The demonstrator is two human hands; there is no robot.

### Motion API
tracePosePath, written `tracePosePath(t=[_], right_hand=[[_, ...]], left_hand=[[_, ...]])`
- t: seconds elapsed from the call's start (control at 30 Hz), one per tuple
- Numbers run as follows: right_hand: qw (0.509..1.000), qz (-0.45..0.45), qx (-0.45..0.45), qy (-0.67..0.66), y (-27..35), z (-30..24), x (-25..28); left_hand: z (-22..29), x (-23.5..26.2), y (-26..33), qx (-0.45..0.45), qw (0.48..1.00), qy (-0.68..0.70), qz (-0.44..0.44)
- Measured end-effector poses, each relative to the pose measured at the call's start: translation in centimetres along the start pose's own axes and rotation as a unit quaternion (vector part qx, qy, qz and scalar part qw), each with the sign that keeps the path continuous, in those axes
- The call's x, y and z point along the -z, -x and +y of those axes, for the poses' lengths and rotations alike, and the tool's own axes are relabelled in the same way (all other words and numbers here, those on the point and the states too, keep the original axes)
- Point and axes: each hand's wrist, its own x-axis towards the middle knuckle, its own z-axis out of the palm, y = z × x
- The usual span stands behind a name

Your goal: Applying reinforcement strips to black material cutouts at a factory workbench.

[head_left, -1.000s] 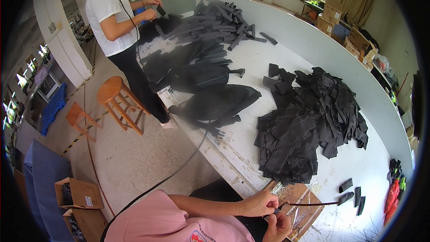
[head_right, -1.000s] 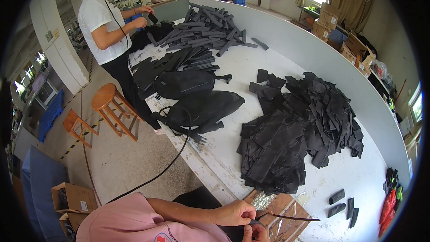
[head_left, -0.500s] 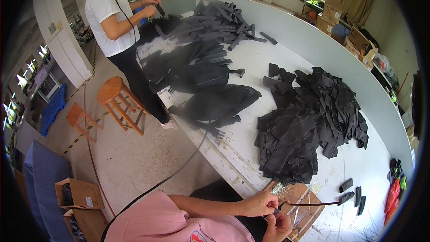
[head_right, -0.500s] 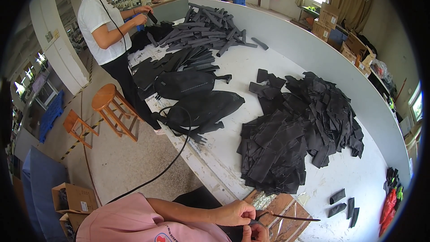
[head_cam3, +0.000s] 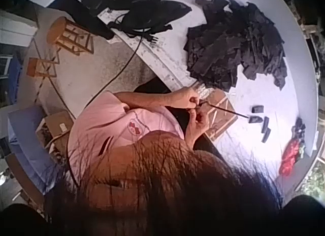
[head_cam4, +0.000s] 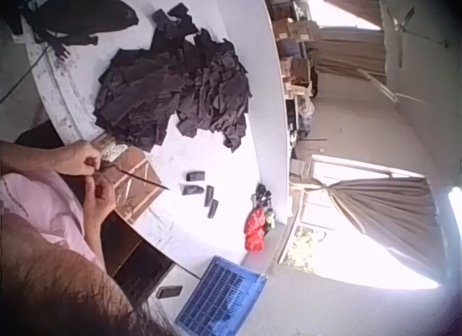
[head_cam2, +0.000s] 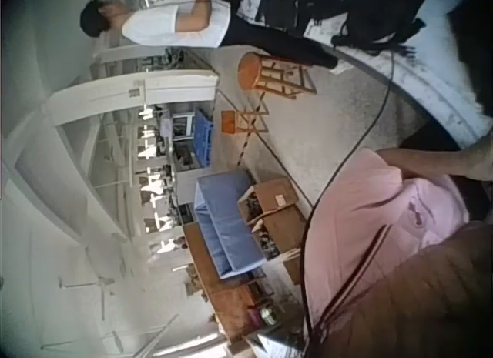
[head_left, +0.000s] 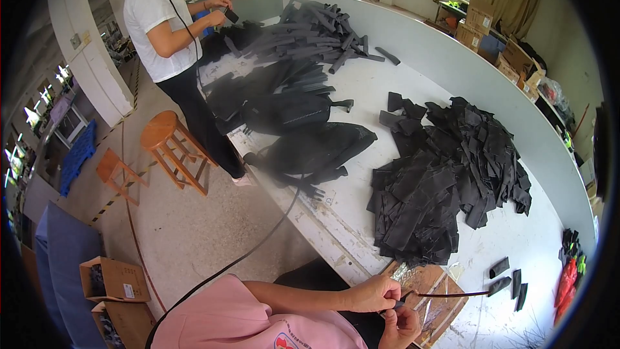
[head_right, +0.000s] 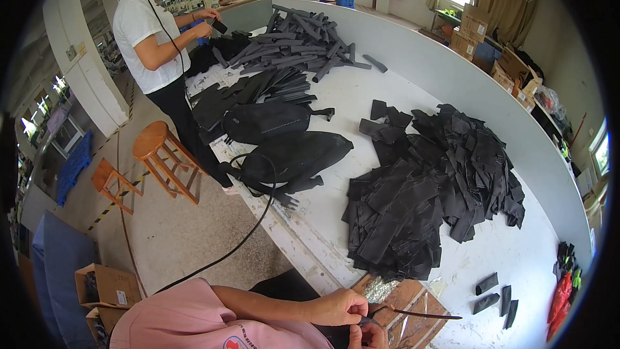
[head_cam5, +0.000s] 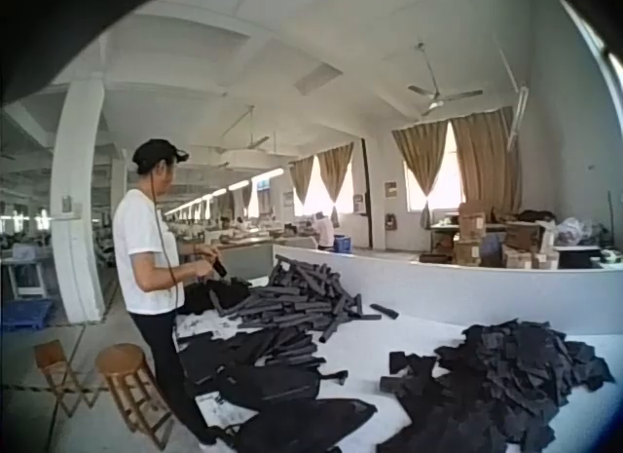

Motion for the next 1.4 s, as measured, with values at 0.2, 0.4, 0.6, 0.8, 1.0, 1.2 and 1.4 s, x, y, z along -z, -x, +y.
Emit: tracePosePath(t=[0.2, 0.4, 0.6, 0.8, 1.0, 1.2, 1.4], right_hand=[[0.994, -0.008, 0.067, 0.085, -0.2, -1.1, 0.4], [0.943, 0.059, 0.253, 0.209, -1.6, -3.0, 1.0], [0.972, -0.193, -0.076, -0.108, -0.9, -2.0, 2.1], [0.974, -0.17, -0.081, -0.126, -0.7, -0.5, 2.4], [0.979, -0.158, -0.096, -0.086, -0.7, -0.8, 2.5], [0.979, -0.194, -0.057, -0.018, -1.4, -1.3, 2.9], [0.978, -0.199, -0.057, -0.038, -1.3, -1.0, 3.1]], left_hand=[[-0.1, 0.3, -0.1, -0.013, 1.0, -0.008, 0.004], [0.2, 1.4, -0.1, -0.051, 0.996, 0.007, -0.076], [0.6, 2.4, 0.2, -0.013, 0.98, 0.106, -0.166], [-0.2, 2.8, 0.1, -0.01, 0.985, 0.053, -0.166], [-0.2, 3.0, 0.5, 0.013, 0.981, 0.086, -0.176], [-0.4, 3.0, 0.3, 0.025, 0.979, 0.091, -0.183], [-0.3, 3.0, 0.5, 0.059, 0.97, 0.123, -0.199]])
